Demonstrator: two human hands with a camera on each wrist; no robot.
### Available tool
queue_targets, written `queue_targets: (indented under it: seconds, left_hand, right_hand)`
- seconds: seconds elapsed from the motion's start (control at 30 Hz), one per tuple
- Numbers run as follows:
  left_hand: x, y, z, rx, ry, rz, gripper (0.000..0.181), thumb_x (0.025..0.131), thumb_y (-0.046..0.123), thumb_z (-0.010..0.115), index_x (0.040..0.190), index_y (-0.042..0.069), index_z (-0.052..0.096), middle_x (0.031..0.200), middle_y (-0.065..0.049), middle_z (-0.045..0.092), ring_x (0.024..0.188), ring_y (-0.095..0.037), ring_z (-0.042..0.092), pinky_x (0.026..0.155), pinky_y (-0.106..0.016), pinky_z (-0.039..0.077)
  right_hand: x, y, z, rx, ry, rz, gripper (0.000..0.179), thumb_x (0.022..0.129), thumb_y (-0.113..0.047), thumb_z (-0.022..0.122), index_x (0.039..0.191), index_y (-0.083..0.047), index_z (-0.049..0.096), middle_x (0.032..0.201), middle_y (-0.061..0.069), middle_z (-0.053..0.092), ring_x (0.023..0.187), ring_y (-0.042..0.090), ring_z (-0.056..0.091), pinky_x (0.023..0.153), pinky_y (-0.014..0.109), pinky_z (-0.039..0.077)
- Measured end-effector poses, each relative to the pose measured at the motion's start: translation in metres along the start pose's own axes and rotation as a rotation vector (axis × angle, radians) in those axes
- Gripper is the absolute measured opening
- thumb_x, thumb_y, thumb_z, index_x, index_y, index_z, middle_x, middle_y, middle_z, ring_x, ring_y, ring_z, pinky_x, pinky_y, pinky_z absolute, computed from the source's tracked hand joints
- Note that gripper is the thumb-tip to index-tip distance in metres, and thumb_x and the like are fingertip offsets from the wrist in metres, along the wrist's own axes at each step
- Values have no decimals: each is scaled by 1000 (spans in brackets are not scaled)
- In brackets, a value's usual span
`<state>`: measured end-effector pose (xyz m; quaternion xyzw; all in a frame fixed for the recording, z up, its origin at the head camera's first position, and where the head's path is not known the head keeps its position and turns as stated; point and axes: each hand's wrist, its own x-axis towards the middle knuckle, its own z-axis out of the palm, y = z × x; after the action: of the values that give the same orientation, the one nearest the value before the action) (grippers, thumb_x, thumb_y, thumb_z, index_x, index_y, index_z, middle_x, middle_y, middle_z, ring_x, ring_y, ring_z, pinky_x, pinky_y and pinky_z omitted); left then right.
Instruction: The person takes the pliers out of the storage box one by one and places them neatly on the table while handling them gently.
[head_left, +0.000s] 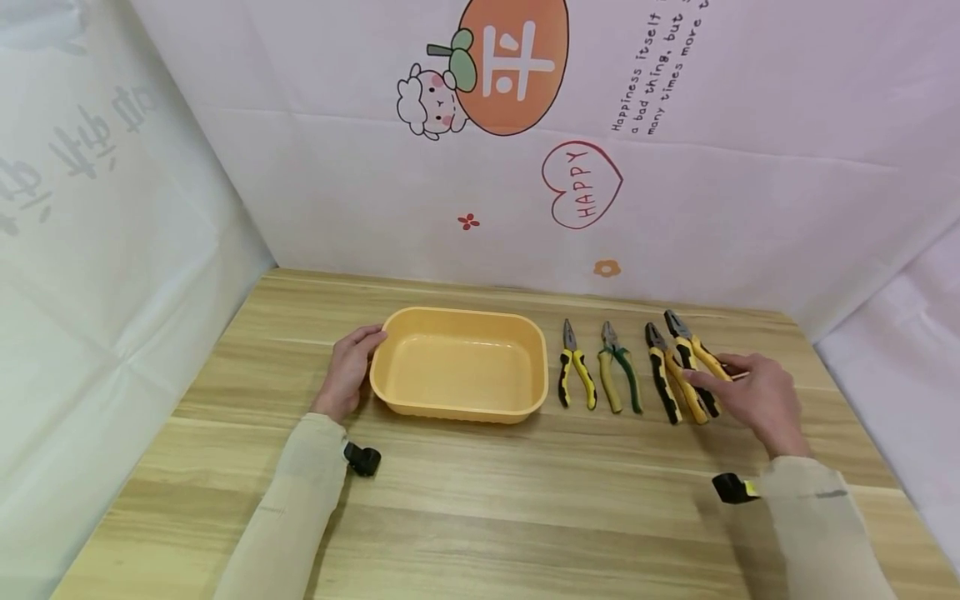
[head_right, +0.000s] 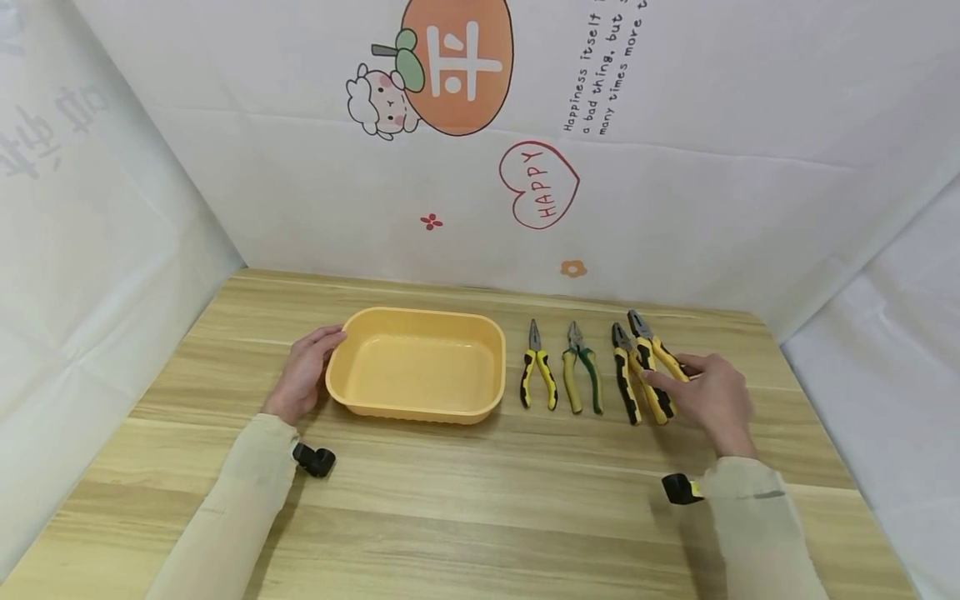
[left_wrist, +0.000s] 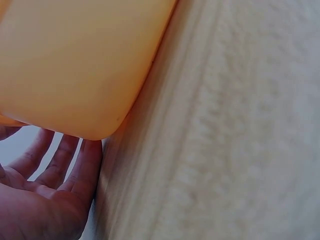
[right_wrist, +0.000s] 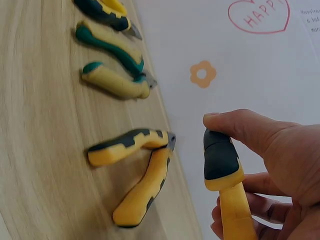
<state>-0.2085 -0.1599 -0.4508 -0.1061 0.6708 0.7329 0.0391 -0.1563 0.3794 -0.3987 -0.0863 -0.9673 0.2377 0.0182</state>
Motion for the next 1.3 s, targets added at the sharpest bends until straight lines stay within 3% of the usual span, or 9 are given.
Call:
queue_targets:
  seconds: [0.17,0.43,0.53,0.97,1.3]
  left_hand:
    - [0,0,0,0,-2,0,40,105,21,56,137,-4,57,113,-4,64,90,-9,64,76,-21,56]
    - [0,0,0,-1,2,-3,40,105,21,56,137,-3,57,113,-5,64,90,-9,64,75,-21,56]
    - [0,0,-1,-1,1,-3,40,105,21,56,137,-3,57,112,-4,65,89,-9,65,75,-21,56]
    - [0,-1,-1,-6,6,6,40,105,20,57,136,-4,57,111,-3,65,89,-8,64,75,-21,56]
    - [0,-1,0,-19,0,0,39,105,19,56,136,-5,57,102,1,66,86,-8,65,73,-20,56]
  right_hand:
    - [4,10,-2,-7,-9,29,87,86,-65,71,136,5,60,113,31,67,73,27,55,48,34,41]
    - [8,27,-2,-6,-40,40,86,88,-64,70,136,6,59,125,35,61,96,43,63,56,33,49]
    - [9,32,-2,-4,-46,44,85,88,-63,69,134,9,60,124,34,62,98,45,64,56,34,50]
    - [16,51,3,-5,-83,86,92,88,-67,68,135,11,56,127,37,58,78,27,60,51,34,46]
    - [19,56,8,0,-84,108,94,87,-67,68,134,13,55,127,37,58,74,26,59,49,35,45]
